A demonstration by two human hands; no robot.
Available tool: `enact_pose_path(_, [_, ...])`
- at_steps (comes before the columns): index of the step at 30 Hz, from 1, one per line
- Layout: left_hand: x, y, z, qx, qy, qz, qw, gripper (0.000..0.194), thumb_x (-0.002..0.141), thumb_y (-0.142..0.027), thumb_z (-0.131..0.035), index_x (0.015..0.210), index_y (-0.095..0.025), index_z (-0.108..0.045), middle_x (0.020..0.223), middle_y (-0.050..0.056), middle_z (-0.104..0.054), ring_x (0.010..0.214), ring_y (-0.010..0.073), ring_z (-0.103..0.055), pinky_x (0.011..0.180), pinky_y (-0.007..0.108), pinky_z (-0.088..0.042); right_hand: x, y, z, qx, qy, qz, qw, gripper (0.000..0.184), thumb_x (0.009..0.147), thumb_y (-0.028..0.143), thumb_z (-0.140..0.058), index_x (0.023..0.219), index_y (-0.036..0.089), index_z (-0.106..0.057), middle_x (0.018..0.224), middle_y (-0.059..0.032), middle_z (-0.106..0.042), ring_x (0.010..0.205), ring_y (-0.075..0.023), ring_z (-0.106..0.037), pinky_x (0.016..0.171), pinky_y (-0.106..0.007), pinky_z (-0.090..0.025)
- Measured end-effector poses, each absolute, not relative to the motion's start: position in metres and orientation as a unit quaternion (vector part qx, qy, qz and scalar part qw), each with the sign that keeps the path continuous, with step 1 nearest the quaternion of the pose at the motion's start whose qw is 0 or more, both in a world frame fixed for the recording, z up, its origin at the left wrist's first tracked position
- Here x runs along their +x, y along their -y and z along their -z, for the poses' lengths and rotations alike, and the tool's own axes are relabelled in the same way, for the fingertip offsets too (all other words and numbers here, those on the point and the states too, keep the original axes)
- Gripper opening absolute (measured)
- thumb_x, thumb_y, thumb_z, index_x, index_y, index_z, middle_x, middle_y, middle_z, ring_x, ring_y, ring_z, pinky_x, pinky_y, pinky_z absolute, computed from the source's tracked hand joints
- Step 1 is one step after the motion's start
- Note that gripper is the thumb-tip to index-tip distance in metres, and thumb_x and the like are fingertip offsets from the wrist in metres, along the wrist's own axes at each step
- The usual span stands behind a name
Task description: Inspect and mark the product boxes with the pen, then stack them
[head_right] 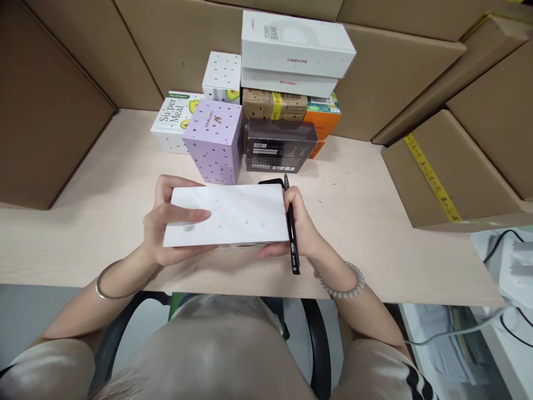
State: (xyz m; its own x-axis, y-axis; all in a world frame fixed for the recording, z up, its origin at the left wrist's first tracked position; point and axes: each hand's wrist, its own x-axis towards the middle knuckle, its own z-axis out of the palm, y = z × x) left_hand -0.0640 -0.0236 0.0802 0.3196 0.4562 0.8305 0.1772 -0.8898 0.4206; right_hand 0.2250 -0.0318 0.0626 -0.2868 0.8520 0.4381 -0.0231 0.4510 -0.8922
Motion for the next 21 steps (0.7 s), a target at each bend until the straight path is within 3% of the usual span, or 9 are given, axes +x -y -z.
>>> enact_pose_path(3, [-0.065, 0.023, -0.078, 0.803, -0.189, -0.552, 0.119, 0.050, 0.087, -0.053, -0.088, 0.129, -0.034, -0.069, 0.128, 0.009, -0.059, 0.118, 0.0298, -0.062, 0.087, 0.045, -0.060, 0.222, 0.033, -0.067, -0.269, 0.649, -0.471, 0.533, 0.085, 0.049, 0.084, -0.098, 0.093, 0.032, -0.047, 0.103, -0.0012, -0.073, 0.096, -0.0290, -0.073, 0.085, -0.046, -0.062])
enact_pose_path(6, [-0.065, 0.020, -0.075, 0.807, -0.183, -0.550, 0.114, 0.058, 0.085, -0.057, -0.087, 0.135, -0.034, -0.067, 0.131, 0.010, -0.058, 0.123, 0.0326, -0.063, 0.094, 0.049, -0.060, 0.218, 0.032, -0.079, -0.296, 0.586, -0.430, 0.620, 0.059, 0.083, 0.078, -0.082, 0.084, 0.030, -0.048, 0.114, -0.0039, -0.083, 0.110, -0.0282, -0.080, 0.095, -0.048, -0.065])
enact_pose_path(8, [-0.064, 0.018, -0.073, 0.808, -0.184, -0.548, 0.112, 0.063, 0.085, -0.059, -0.084, 0.140, -0.035, -0.063, 0.132, 0.011, -0.058, 0.124, 0.0335, -0.063, 0.096, 0.051, -0.061, 0.219, 0.027, -0.088, -0.331, 0.527, -0.367, 0.691, 0.052, 0.102, 0.073, -0.062, 0.079, 0.029, -0.049, 0.086, 0.0001, -0.082, 0.084, -0.0220, -0.083, 0.086, -0.044, -0.068])
enact_pose_path(9, [-0.063, 0.017, -0.072, 0.808, -0.186, -0.548, 0.110, 0.065, 0.085, -0.061, -0.083, 0.141, -0.035, -0.062, 0.131, 0.011, -0.058, 0.124, 0.0336, -0.063, 0.095, 0.052, -0.061, 0.222, 0.024, -0.092, -0.344, 0.502, -0.341, 0.717, 0.052, 0.105, 0.072, -0.056, 0.078, 0.029, -0.052, 0.068, 0.0041, -0.075, 0.064, -0.0189, -0.077, 0.078, -0.040, -0.069])
enact_pose_path(11, [-0.062, 0.016, -0.071, 0.809, -0.189, -0.547, 0.102, 0.068, 0.083, -0.065, -0.082, 0.141, -0.036, -0.061, 0.130, 0.011, -0.058, 0.122, 0.0337, -0.063, 0.093, 0.052, -0.061, 0.231, 0.017, -0.099, -0.354, 0.475, -0.319, 0.740, 0.048, 0.106, 0.071, -0.054, 0.084, 0.029, -0.061, 0.045, 0.0115, -0.054, 0.035, -0.0145, -0.056, 0.059, -0.034, -0.064])
enact_pose_path(13, [-0.062, 0.016, -0.069, 0.807, -0.193, -0.552, 0.080, 0.068, 0.080, -0.069, -0.082, 0.137, -0.037, -0.062, 0.130, 0.011, -0.059, 0.118, 0.0337, -0.064, 0.088, 0.052, -0.061, 0.240, 0.012, -0.105, -0.349, 0.479, -0.332, 0.734, 0.038, 0.102, 0.067, -0.061, 0.095, 0.030, -0.068, 0.044, 0.0124, -0.052, 0.028, -0.0140, -0.044, 0.044, -0.032, -0.056])
enact_pose_path(17, [-0.068, 0.013, -0.061, 0.781, -0.219, -0.585, 0.020, 0.065, 0.077, -0.075, -0.081, 0.129, -0.040, -0.063, 0.130, 0.009, -0.058, 0.113, 0.0340, -0.063, 0.082, 0.053, -0.060, 0.244, 0.011, -0.121, -0.333, 0.556, -0.381, 0.659, 0.033, 0.093, 0.061, -0.077, 0.091, 0.031, -0.066, 0.061, 0.0067, -0.067, 0.035, -0.0136, -0.047, 0.041, -0.035, -0.052])
enact_pose_path(21, [-0.079, 0.003, -0.055, 0.772, -0.248, -0.585, 0.010, 0.071, 0.070, -0.080, -0.084, 0.127, -0.042, -0.064, 0.127, 0.009, -0.056, 0.113, 0.0352, -0.063, 0.085, 0.057, -0.061, 0.226, 0.012, -0.144, -0.316, 0.646, -0.387, 0.578, 0.037, 0.088, 0.048, -0.091, 0.077, 0.029, -0.061, 0.052, 0.0087, -0.055, 0.033, -0.0087, -0.037, 0.034, -0.028, -0.030])
